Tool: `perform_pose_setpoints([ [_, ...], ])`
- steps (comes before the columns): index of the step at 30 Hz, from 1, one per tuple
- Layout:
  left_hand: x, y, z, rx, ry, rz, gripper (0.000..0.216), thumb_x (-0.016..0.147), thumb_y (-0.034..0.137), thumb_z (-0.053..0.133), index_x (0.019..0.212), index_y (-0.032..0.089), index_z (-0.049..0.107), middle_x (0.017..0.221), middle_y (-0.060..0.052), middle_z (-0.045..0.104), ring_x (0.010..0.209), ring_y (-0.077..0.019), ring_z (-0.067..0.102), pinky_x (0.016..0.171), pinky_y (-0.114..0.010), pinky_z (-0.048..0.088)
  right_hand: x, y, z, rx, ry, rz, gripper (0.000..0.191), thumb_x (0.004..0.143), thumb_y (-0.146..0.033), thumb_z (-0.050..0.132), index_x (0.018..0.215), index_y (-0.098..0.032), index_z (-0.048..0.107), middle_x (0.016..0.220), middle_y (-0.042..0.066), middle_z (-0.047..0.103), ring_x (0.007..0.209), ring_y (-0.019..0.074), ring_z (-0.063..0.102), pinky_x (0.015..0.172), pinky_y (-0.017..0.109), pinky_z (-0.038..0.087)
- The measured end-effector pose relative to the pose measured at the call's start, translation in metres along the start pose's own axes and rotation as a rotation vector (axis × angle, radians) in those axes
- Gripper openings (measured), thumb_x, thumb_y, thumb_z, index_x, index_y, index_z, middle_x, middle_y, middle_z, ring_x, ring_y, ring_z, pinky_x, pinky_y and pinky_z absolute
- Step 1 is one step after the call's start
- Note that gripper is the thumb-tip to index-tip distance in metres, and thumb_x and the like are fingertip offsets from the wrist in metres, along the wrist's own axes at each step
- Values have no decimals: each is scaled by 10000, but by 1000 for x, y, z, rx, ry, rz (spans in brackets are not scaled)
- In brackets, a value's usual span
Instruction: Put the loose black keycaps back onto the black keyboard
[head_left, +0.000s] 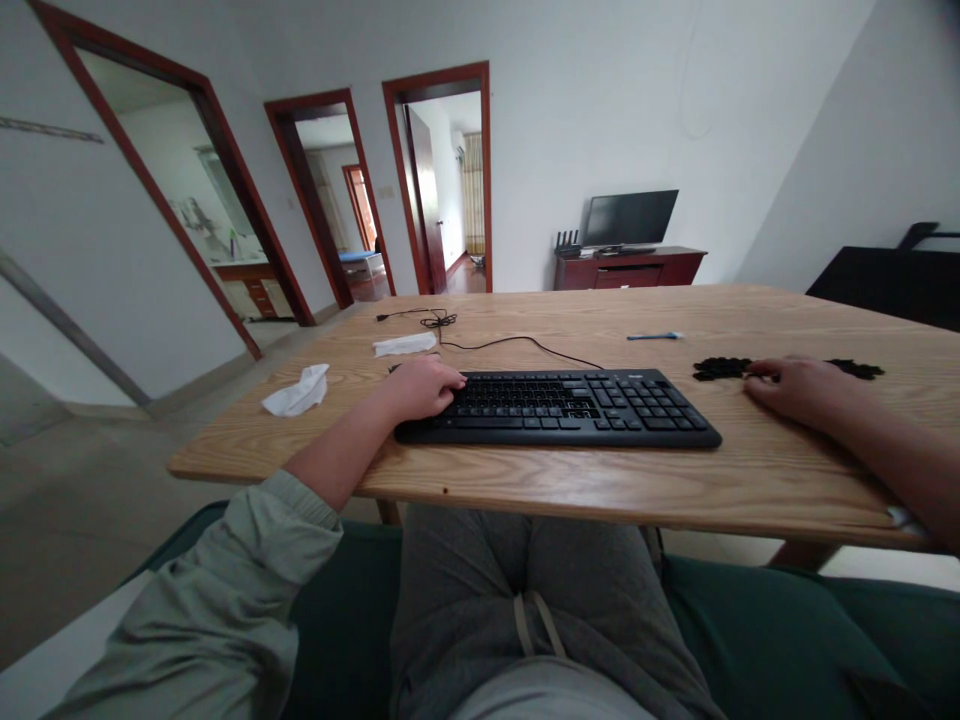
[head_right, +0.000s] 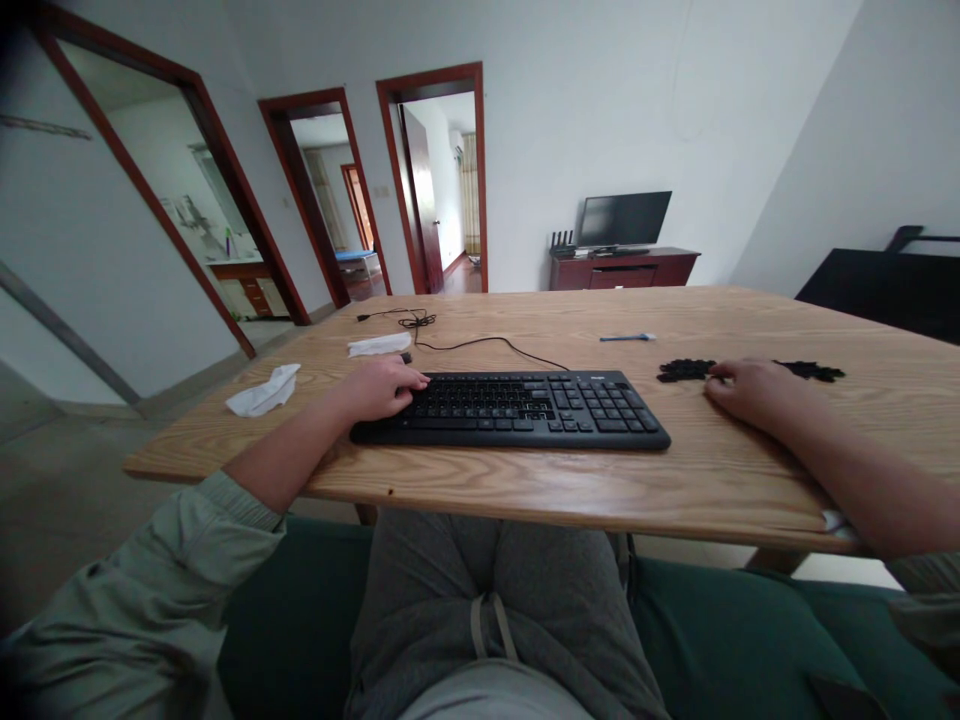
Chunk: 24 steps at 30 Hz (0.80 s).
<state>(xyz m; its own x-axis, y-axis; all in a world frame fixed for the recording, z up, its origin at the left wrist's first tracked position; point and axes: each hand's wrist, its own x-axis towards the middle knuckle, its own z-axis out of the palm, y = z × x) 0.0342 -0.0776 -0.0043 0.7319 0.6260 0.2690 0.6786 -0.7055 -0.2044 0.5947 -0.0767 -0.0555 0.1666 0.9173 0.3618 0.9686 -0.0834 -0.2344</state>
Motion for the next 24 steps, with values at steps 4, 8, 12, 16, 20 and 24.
perform_pose_setpoints([
  [4,2,-2,3,-80,16,-5,297,781,122,505,939,221,737,1028,-3,740,906,-172,646,872,-307,486,3,-3,-1,25,-37,31,177,581,-459,547,643,-293,537,682,125,597,756,346,556,722,492,373],
  [8,4,-5,9,-224,85,-51,220,781,155,550,903,192,730,962,-26,745,899,-161,671,875,-290,501,3,-3,-1,-54,-69,25,165,641,-426,546,708,-284,598,803,140,653,769,332,573,740,471,405],
  [12,4,-9,14,-280,94,-81,199,808,246,589,931,203,739,927,-17,749,862,-157,677,838,-275,507,5,1,1,-139,-101,42,223,731,-404,538,837,-244,652,931,183,673,816,312,597,763,427,425],
  [16,4,-11,15,-284,74,-99,206,837,266,583,947,193,741,950,-25,751,883,-159,681,847,-272,502,7,4,3,-214,-143,77,333,811,-404,511,1001,-191,683,1001,194,681,883,298,621,786,383,440],
  [20,4,-10,11,-225,40,-43,203,860,227,565,970,194,733,998,-26,746,935,-162,673,893,-279,487,10,5,6,-279,-176,123,386,861,-391,465,1097,-178,683,1033,173,693,957,303,631,830,367,450],
  [24,6,-7,8,-128,30,32,201,876,192,536,941,185,727,998,-39,737,944,-176,660,908,-304,478,10,7,6,-297,-164,116,397,861,-404,484,1116,-180,691,1025,175,701,946,313,637,801,376,458],
])
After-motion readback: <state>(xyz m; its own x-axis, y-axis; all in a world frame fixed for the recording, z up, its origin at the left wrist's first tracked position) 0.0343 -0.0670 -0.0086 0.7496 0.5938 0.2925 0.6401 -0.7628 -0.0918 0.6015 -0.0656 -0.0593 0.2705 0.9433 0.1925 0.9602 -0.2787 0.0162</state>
